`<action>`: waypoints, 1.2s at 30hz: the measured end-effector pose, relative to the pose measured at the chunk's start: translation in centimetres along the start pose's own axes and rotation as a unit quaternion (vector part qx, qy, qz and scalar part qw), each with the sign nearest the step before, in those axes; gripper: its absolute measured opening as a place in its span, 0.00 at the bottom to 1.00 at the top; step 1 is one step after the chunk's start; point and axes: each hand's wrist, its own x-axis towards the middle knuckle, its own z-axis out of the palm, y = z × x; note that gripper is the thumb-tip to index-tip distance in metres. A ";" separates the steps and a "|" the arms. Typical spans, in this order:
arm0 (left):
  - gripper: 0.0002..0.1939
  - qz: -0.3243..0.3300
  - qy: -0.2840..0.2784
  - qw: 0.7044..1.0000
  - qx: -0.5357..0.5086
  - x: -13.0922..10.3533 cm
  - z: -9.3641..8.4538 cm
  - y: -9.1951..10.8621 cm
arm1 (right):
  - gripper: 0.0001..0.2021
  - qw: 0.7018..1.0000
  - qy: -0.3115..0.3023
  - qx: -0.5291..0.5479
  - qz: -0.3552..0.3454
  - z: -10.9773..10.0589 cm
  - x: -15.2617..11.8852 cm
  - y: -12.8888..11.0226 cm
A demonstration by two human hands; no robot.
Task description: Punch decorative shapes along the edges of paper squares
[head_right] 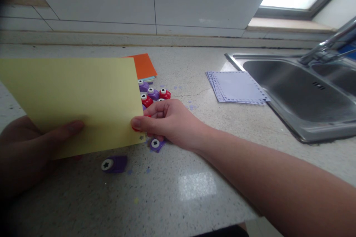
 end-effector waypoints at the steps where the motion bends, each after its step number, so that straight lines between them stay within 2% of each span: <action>1: 0.15 0.000 0.000 1.000 0.001 0.0 0.0 0.0 | 0.13 1.000 -0.004 0.007 -0.003 0.0 0.0 0.0; 15: 0.15 0.009 -0.005 1.000 0.005 0.1 -0.1 -0.1 | 0.13 0.999 0.006 0.047 0.010 0.6 0.0 -0.7; 22: 0.15 0.010 0.002 1.000 0.014 0.0 0.3 0.2 | 0.15 0.999 0.011 0.032 0.010 0.9 0.0 -0.7; 36: 0.15 0.008 -0.012 0.999 0.044 0.0 0.0 0.3 | 0.19 1.000 -0.017 0.014 -0.002 0.8 -0.1 -0.5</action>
